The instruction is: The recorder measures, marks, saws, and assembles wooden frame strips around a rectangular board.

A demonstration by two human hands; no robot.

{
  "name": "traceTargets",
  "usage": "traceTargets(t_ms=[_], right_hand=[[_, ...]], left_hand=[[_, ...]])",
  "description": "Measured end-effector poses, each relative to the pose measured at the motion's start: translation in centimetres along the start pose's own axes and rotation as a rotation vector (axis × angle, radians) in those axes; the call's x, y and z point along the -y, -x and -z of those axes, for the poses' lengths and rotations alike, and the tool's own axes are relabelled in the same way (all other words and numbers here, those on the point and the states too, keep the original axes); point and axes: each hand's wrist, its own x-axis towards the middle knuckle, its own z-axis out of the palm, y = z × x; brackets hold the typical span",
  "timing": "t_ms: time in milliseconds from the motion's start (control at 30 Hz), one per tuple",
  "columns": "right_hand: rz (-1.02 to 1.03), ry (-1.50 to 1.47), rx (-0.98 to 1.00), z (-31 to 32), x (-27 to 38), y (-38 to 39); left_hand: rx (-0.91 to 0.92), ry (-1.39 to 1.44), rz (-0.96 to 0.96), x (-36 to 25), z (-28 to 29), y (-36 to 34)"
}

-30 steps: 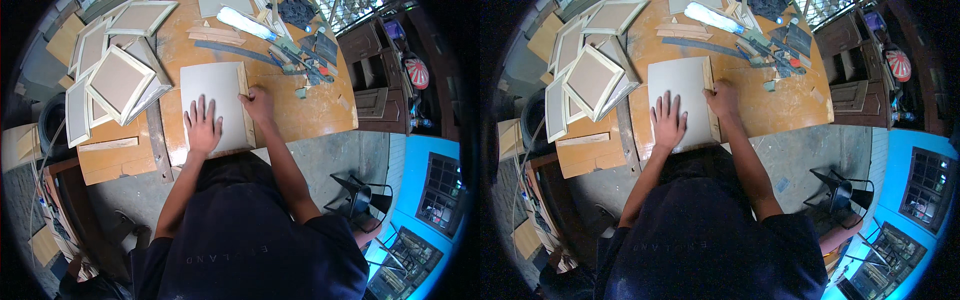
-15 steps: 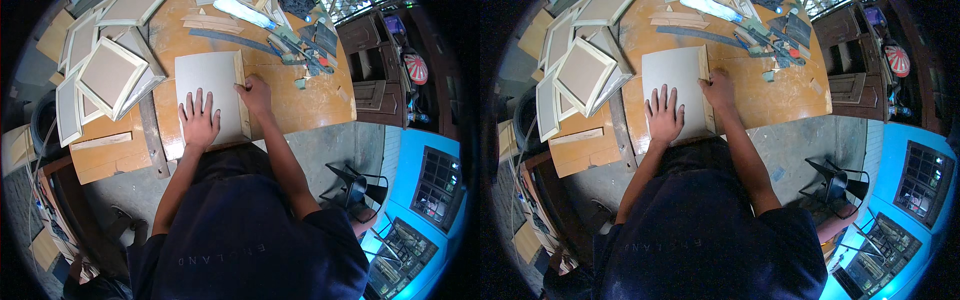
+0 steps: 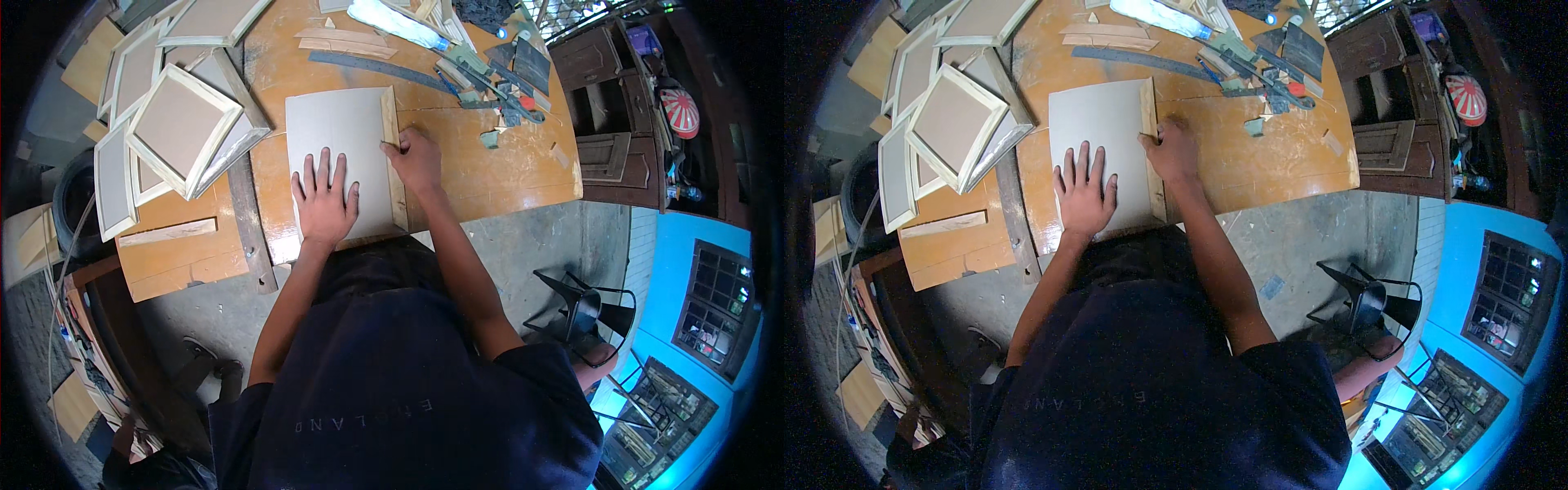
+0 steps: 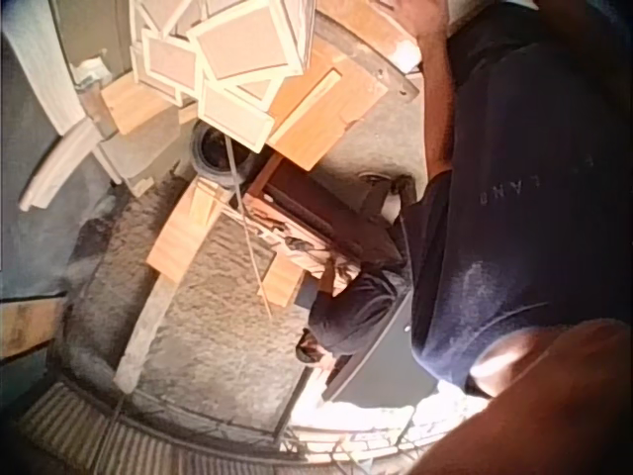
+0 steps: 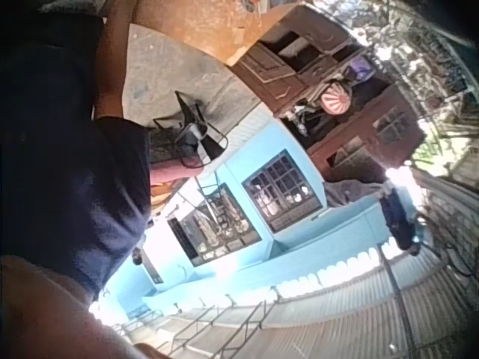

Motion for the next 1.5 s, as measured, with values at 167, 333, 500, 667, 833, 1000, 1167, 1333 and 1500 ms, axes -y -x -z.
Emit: traceTargets(t_ms=[167,333,500,667,833,1000,1167,1333,1500], right_hand=[[0.152,-0.001,-0.171,-1.4,-1.5,-0.3],[0.135,0.015,-0.181,-1.4,-1.5,-0.4],[0.183,0.059,-0.181,-0.8,-0.7,-0.4],[0.183,-0.064,-0.189,0.6,-0.2,-3.6],[0.429,0.091,-0.152,1.1,2.4,-13.3],[0.619,0.367,-0.186,-0.3,4.8,-18.4],[0.648,0.47,-0.122,-0.8,4.1,-20.1],[0.637,0.411,-0.132,-0.8,3.8,-20.4],[0.661,0.135,-0.145,0.0,2.2,-23.5]], left_hand=[[0.002,-0.003,0.0,0.0,0.0,-0.1],[-0.008,-0.002,-0.008,-0.1,0.0,-0.2],[-0.009,0.028,0.001,0.2,0.3,-0.4],[0.006,0.092,0.006,0.7,0.5,-0.2],[0.04,0.031,0.004,0.2,0.9,-0.3],[0.055,0.046,0.013,0.5,0.7,-0.2],[0.061,0.055,0.003,0.6,0.7,-0.3],[0.088,0.06,0.021,0.7,0.5,-0.2],[0.091,0.077,0.006,0.6,0.5,-0.4]])
